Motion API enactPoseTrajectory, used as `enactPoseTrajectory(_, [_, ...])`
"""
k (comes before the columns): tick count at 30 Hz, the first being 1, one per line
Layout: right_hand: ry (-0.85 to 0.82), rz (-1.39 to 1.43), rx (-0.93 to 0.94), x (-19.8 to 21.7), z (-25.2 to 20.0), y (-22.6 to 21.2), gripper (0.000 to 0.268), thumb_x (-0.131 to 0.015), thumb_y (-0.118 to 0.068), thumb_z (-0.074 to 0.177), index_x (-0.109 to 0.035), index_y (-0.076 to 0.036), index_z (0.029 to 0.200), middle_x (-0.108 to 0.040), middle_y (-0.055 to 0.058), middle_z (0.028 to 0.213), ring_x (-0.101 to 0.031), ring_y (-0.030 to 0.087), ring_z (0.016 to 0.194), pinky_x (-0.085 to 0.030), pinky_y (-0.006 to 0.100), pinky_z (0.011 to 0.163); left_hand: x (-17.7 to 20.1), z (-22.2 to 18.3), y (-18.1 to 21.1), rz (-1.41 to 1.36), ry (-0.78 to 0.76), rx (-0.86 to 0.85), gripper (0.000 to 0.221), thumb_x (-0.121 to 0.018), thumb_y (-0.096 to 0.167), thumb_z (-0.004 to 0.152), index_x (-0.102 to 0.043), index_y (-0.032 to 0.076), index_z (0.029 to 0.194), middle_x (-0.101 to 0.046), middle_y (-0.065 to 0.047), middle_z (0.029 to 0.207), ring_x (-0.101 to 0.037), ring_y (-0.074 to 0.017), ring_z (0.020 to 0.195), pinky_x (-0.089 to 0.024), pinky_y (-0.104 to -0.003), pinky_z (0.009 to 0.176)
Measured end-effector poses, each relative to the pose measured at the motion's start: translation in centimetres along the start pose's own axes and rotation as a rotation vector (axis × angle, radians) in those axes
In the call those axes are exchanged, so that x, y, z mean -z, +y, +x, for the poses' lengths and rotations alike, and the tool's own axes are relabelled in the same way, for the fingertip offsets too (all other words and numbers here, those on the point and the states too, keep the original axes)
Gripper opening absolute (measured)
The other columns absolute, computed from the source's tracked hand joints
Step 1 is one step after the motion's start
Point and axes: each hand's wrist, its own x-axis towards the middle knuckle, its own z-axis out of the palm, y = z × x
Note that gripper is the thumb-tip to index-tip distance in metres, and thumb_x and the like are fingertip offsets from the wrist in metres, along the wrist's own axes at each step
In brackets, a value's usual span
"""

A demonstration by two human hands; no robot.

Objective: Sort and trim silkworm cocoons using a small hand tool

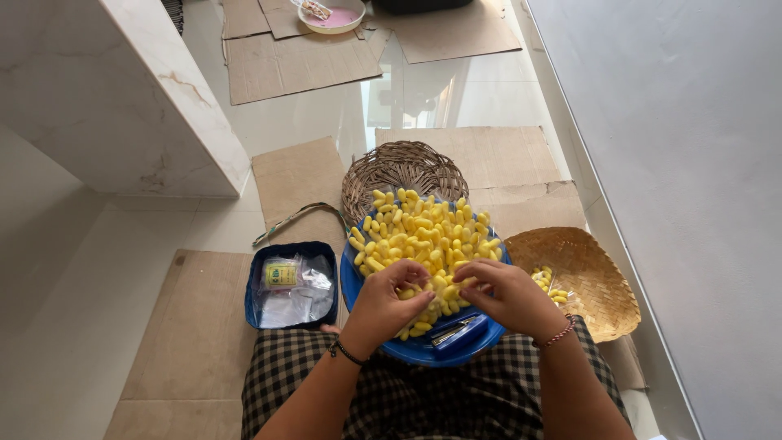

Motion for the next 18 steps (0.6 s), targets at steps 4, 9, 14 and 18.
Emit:
enactPoseTrajectory(4, [0.152, 0.0, 0.214, 0.0, -0.2, -0.2, 0.018, -0.072, -0.01, 0.09, -0.078, -0.013, 0.107, -0.073, 0.012, 0.126, -0.07, 0.036, 0.117, -0.056, 0.048, 0.094, 0.0, -0.5, 0.6, -0.032, 0.0, -0.039, 0.029, -0.083, 0.018, 0.078, -0.077, 0.017, 0.106, -0.081, -0.011, 0.094, -0.076, -0.0237, 0.092, -0.061, -0.036, 0.078])
enactPoseTrajectory(9, [0.038, -0.049, 0.359, 0.0, -1.2, -2.1, 0.021, -0.061, -0.021, 0.099, -0.079, -0.013, 0.106, -0.06, 0.015, 0.145, -0.046, 0.044, 0.141, -0.037, 0.057, 0.11, -0.9, -1.6, 0.9, -0.093, -0.008, -0.106, 0.037, -0.085, 0.015, 0.077, -0.074, 0.016, 0.113, -0.08, -0.013, 0.093, -0.076, -0.0243, 0.091, -0.062, -0.037, 0.079])
enactPoseTrajectory(14, [-0.073, -0.066, 0.35, 0.6, -1.9, -3.1, 0.023, -0.06, -0.026, 0.1, -0.079, -0.016, 0.107, -0.06, 0.014, 0.145, -0.045, 0.045, 0.141, -0.034, 0.058, 0.112, -2.0, -3.4, 1.3, -0.055, -0.041, -0.08, 0.048, -0.085, 0.014, 0.077, -0.072, 0.023, 0.122, -0.082, -0.009, 0.097, -0.076, -0.0204, 0.092, -0.062, -0.03, 0.079])
enactPoseTrajectory(18, [-0.159, -0.033, 0.332, 1.3, -2.6, -5.4, 0.021, -0.063, -0.017, 0.097, -0.081, -0.01, 0.107, -0.065, 0.023, 0.137, -0.052, 0.053, 0.131, -0.038, 0.064, 0.106, -2.2, -4.5, 0.9, -0.143, -0.014, -0.031, 0.05, -0.084, 0.012, 0.079, -0.071, 0.021, 0.127, -0.082, -0.007, 0.097, -0.072, -0.014, 0.087, -0.06, -0.028, 0.077])
